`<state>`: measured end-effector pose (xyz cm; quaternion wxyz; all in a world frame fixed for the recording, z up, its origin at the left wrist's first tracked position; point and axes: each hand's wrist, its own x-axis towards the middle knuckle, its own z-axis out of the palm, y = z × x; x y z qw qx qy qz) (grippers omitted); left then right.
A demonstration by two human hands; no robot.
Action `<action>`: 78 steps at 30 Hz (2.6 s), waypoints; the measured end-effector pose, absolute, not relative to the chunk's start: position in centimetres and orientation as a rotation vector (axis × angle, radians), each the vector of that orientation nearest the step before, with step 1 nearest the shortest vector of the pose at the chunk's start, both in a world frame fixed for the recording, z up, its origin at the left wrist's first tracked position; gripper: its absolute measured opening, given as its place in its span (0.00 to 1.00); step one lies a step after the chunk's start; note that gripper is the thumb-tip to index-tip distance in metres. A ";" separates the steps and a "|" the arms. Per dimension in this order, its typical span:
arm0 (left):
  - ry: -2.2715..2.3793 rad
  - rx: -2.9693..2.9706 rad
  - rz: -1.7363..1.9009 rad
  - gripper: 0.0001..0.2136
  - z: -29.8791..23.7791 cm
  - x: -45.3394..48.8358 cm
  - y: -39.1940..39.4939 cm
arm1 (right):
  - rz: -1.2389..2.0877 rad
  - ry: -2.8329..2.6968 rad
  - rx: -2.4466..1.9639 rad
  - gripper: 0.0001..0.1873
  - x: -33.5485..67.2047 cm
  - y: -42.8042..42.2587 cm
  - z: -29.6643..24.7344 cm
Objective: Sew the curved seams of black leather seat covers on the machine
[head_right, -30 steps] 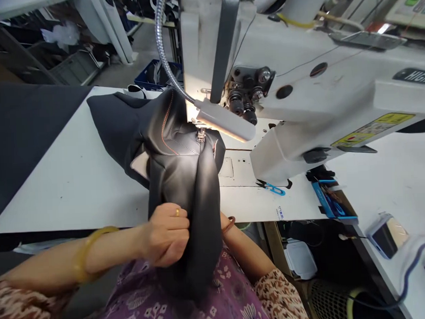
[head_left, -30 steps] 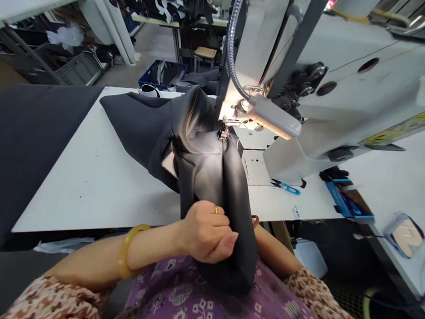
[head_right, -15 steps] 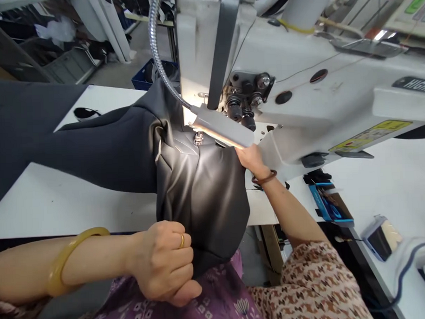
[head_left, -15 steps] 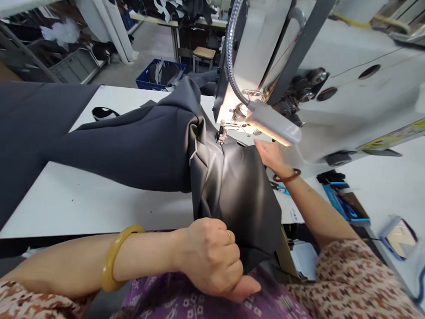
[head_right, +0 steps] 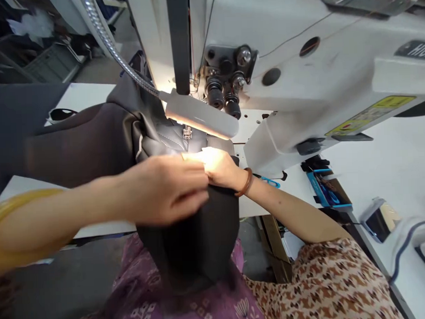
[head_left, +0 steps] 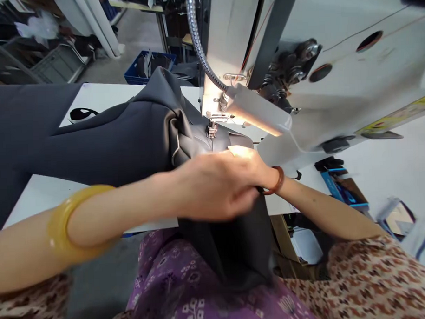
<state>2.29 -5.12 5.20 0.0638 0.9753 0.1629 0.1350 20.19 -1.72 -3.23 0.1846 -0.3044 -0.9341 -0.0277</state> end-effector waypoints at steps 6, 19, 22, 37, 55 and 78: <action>1.026 2.982 -0.008 0.32 -0.3 -1.1 -1.0 | -0.313 -2.699 -0.712 0.12 20.2 -1.9 -3.5; 1.033 3.087 0.097 0.29 -0.7 -2.2 -0.8 | -0.385 -2.595 -0.659 0.11 20.6 -1.4 -3.0; 1.027 3.123 0.105 0.28 -0.8 -2.2 -0.1 | -0.347 -2.584 -0.676 0.10 20.7 -0.7 -3.0; 0.916 3.176 0.264 0.20 -0.7 -3.0 2.5 | -0.067 -2.517 -0.824 0.10 20.7 1.1 -2.9; 0.766 3.185 0.320 0.16 -0.3 -3.0 4.0 | -0.034 -2.529 -0.775 0.15 20.6 0.1 -2.5; 0.730 3.080 0.356 0.15 -0.5 -3.2 7.0 | 0.121 -2.459 -0.944 0.13 20.9 2.2 -3.2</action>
